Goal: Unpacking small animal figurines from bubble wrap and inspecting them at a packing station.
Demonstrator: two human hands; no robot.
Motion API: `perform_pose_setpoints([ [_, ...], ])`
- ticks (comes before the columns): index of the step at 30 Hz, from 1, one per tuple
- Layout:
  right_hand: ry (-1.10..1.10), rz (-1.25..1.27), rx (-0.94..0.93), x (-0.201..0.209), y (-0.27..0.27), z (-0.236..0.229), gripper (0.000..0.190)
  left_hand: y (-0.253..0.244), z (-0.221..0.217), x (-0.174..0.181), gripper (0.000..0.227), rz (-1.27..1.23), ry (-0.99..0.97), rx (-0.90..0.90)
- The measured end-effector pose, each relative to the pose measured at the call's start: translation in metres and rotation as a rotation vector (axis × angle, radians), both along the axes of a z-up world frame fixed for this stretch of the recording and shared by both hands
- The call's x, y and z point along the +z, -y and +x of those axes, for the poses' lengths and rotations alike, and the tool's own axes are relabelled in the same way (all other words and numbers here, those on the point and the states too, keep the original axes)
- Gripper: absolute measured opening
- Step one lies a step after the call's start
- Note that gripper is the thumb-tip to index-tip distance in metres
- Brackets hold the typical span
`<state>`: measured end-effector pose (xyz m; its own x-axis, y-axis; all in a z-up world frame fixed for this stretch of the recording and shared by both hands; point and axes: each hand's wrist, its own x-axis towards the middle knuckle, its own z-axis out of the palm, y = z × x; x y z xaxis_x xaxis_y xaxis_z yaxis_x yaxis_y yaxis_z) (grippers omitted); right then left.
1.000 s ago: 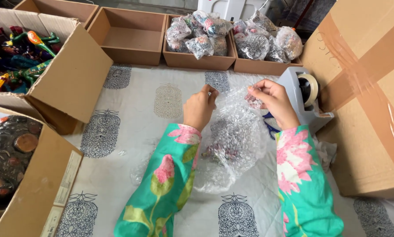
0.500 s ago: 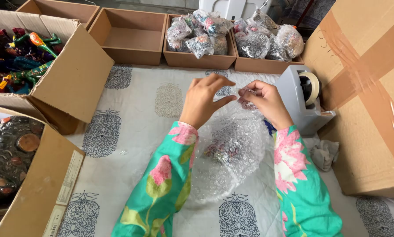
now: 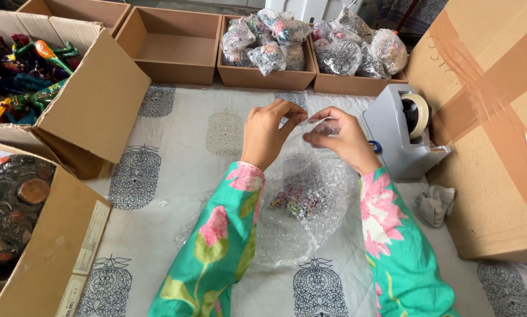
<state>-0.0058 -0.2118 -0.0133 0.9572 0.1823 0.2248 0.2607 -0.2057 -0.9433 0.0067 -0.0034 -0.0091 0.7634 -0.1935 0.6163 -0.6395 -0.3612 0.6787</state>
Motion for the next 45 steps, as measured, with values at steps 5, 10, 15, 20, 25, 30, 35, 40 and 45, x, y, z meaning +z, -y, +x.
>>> perform_pose_setpoints([
  [5,0.067,-0.261,-0.002,-0.006,-0.004,0.000,0.036,-0.002,-0.002,0.004,0.007,0.105,0.270,0.139],
  [10,0.102,-0.384,-0.025,-0.012,-0.008,0.003,0.041,0.007,-0.009,-0.002,0.008,0.351,0.503,0.230],
  [15,0.098,-0.558,-0.125,-0.015,-0.006,0.002,0.044,0.008,-0.014,0.000,0.015,0.641,0.671,0.325],
  [20,0.051,-0.478,-0.076,0.004,-0.015,-0.009,0.034,0.010,-0.005,-0.002,0.007,0.316,0.417,0.309],
  [25,0.179,-0.255,-0.099,0.014,-0.023,-0.013,0.040,-0.001,0.019,-0.019,0.018,0.085,-0.096,0.160],
  [30,0.392,-0.433,-0.157,0.017,-0.022,-0.016,0.021,-0.002,0.023,-0.022,0.019,-0.037,-0.197,0.099],
  [35,0.320,-0.331,-0.215,0.014,-0.021,-0.012,0.018,-0.007,0.034,-0.026,0.016,-0.137,-0.319,-0.046],
  [40,0.479,-0.486,-0.244,0.018,-0.027,-0.020,0.011,-0.007,0.036,-0.029,0.018,-0.312,-0.443,-0.163],
  [45,0.658,-0.665,-0.261,0.024,-0.037,-0.028,0.011,-0.011,0.044,-0.036,0.020,-0.378,-0.557,-0.130],
])
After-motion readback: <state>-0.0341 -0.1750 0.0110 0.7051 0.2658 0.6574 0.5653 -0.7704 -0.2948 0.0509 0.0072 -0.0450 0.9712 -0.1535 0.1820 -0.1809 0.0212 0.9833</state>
